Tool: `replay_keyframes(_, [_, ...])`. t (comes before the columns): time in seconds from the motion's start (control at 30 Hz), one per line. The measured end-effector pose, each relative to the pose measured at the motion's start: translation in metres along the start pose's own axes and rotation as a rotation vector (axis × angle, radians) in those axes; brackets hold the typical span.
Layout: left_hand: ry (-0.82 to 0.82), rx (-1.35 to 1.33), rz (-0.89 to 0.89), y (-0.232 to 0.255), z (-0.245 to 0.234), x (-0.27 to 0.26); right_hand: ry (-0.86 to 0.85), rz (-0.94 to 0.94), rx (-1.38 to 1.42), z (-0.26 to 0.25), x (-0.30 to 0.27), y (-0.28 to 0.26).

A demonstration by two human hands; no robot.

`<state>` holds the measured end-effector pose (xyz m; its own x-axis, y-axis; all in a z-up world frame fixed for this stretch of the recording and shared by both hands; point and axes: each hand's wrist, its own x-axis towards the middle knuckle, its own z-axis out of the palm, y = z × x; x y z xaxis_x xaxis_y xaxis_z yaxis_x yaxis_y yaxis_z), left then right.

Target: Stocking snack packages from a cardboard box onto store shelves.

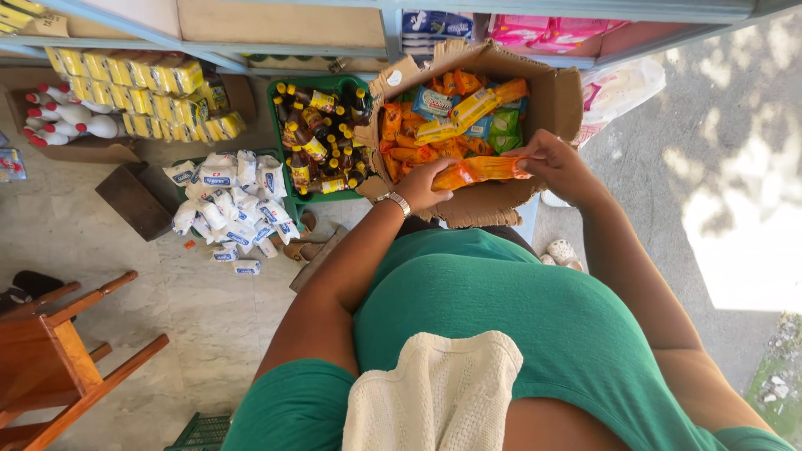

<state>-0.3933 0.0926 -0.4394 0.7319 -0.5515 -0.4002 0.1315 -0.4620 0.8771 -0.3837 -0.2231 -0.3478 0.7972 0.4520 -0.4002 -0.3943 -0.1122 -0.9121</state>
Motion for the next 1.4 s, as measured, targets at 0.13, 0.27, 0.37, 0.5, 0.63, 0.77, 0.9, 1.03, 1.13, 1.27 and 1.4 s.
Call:
replay_keyframes(0.13, [0.017, -0.095, -0.005, -0.001, 0.001, 0.006, 0.109, -0.029, 0.035, -0.014, -0.002, -0.013])
replay_keyframes(0.27, [0.033, -0.11, -0.065, 0.013, -0.012, 0.001, 0.197, -0.087, 0.024, -0.023, -0.005, -0.019])
replay_keyframes(0.37, [0.058, -0.202, -0.029, 0.019, -0.025, -0.007, 0.23, -0.094, 0.06, -0.029, -0.006, -0.02])
replay_keyframes(0.5, [0.055, -0.415, 0.01, 0.019, -0.033, -0.007, 0.246, -0.091, 0.132, -0.033, -0.007, -0.02])
replay_keyframes(0.63, [0.072, -0.678, -0.037, 0.026, -0.042, -0.009, 0.291, -0.108, 0.191, -0.037, -0.007, -0.022])
replay_keyframes(0.77, [0.062, -0.885, -0.064, 0.031, -0.051, -0.01, 0.306, -0.105, 0.222, -0.039, -0.008, -0.034])
replay_keyframes(0.9, [0.056, -0.97, -0.061, 0.053, -0.062, -0.016, 0.3, -0.153, 0.264, -0.036, -0.006, -0.054])
replay_keyframes(1.03, [0.082, -1.003, 0.004, 0.072, -0.068, -0.019, 0.303, -0.142, 0.357, -0.035, 0.0, -0.06])
replay_keyframes(1.13, [0.128, -0.97, 0.072, 0.084, -0.069, -0.018, 0.292, -0.178, 0.319, -0.032, 0.008, -0.063])
replay_keyframes(1.27, [0.225, -0.88, 0.138, 0.103, -0.07, -0.021, 0.277, -0.221, 0.201, -0.027, 0.019, -0.068])
replay_keyframes(1.4, [0.298, -0.804, 0.152, 0.11, -0.065, -0.016, 0.302, -0.213, 0.155, -0.021, 0.026, -0.072])
